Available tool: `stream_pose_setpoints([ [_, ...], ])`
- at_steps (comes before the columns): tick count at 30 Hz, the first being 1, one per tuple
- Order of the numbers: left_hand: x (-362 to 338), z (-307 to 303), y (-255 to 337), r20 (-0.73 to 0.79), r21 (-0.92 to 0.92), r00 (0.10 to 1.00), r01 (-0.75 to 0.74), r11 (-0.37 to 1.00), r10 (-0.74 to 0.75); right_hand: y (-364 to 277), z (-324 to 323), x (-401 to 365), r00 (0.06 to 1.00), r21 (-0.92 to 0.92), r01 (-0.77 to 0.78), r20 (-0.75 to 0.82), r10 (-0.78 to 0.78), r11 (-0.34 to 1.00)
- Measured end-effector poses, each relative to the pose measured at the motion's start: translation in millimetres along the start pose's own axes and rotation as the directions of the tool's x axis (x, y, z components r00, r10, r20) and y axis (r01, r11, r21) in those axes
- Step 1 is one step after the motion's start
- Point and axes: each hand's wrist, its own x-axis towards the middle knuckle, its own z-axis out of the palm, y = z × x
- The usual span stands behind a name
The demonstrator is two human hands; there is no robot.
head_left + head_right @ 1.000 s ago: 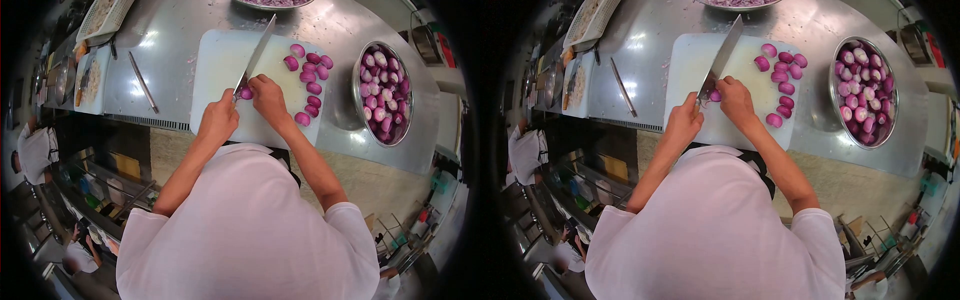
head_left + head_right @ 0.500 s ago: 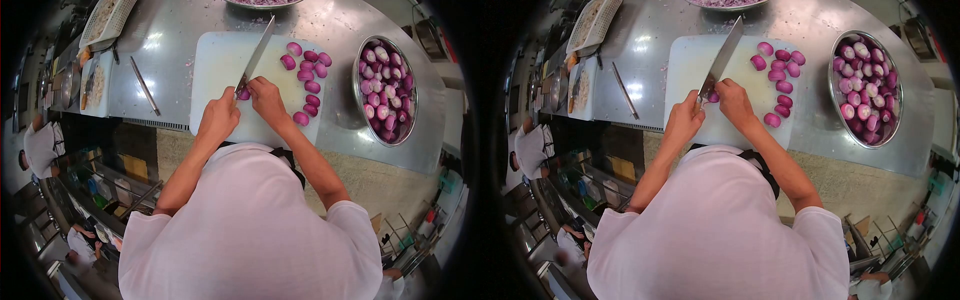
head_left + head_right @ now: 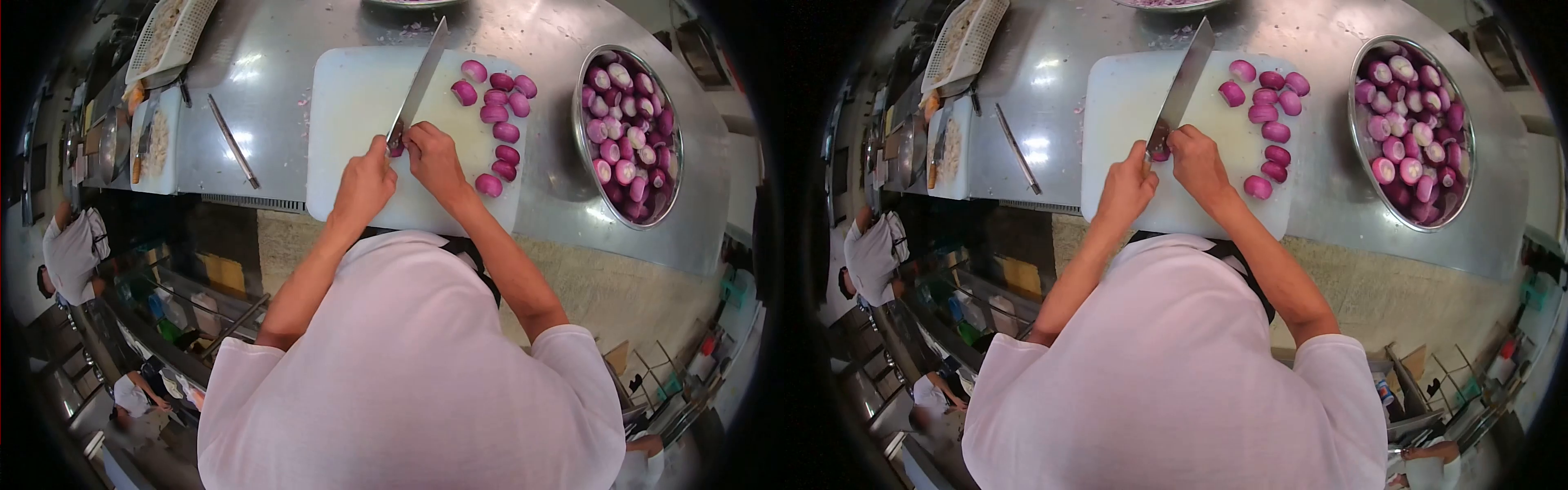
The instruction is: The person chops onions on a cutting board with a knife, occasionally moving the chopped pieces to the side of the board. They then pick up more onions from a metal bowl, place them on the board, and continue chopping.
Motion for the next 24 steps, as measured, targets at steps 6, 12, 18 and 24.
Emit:
stream_pose_setpoints([
  [6,-13.3,-41.8,14.8,-0.027,-0.06,0.998,0.057,0.997,-0.058,-10.5,-2.5,0.7,0.998,-0.02,-0.064,-0.012,0.064,0.998],
  [12,-17.5,-49.2,-22.3,-0.092,-0.17,0.969,0.21,0.963,-0.228,-38.3,34.3,-1.1,0.971,-0.318,-0.047,0.206,0.118,0.947],
  [18,-24.9,-34.2,-43.9,-0.075,-0.103,0.972,0.216,0.971,-0.224,-23.6,-8.4,-8.4,0.993,-0.143,-0.106,0.031,0.112,0.984],
  [24,-23.9,-35.5,-42.1,-0.042,-0.094,0.965,0.255,0.962,-0.26,-7.2,-106.4,37.5,0.977,-0.232,-0.111,-0.202,0.064,0.966],
])
